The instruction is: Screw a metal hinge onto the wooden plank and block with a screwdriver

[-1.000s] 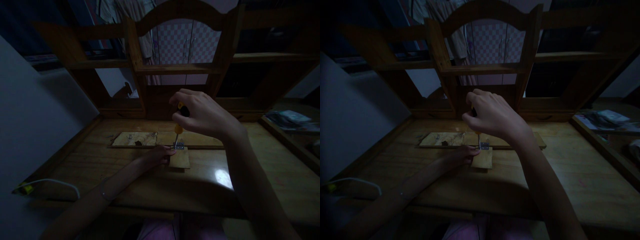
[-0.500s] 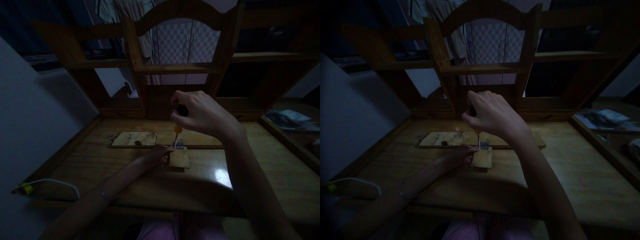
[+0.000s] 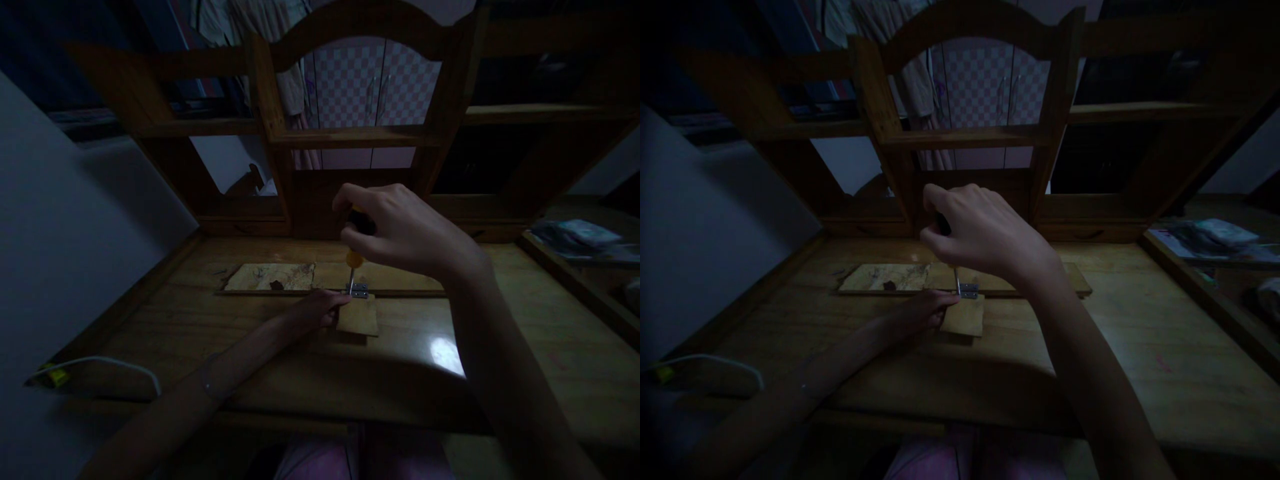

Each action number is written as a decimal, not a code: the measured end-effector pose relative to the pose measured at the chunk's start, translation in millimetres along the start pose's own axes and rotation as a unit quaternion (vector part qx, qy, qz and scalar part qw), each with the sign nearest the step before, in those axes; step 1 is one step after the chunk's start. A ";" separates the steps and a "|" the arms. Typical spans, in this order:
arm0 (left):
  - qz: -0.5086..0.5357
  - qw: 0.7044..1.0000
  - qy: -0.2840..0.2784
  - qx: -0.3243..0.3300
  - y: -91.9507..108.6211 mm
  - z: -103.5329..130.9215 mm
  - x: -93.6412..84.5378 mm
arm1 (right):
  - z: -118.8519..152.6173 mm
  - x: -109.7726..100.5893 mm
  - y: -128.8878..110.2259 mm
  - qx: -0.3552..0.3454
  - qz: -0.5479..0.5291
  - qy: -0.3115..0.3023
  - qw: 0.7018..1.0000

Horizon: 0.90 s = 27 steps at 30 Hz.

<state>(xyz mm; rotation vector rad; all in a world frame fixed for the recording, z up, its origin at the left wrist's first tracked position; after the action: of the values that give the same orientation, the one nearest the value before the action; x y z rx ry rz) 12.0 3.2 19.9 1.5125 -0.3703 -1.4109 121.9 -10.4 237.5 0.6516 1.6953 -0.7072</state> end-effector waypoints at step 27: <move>-0.053 0.998 0.010 0.020 11.5 2.7 -0.2 | -2.0 4.6 1.1 0.001 -0.001 -0.004 1.000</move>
<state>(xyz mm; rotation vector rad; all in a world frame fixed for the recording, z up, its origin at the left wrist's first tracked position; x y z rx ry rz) 14.0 -3.2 29.7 1.5966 -0.3116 -1.4773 120.4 -7.8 233.3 0.6485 1.6881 -0.7112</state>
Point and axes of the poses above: each hand's wrist, its own z-axis away from the middle knuckle, its own x-axis out of the palm, y = z × x, the point moved 6 cm from there along -z, towards the middle knuckle, and after that the axes turned 15 degrees about -y, right-handed, at the moved point
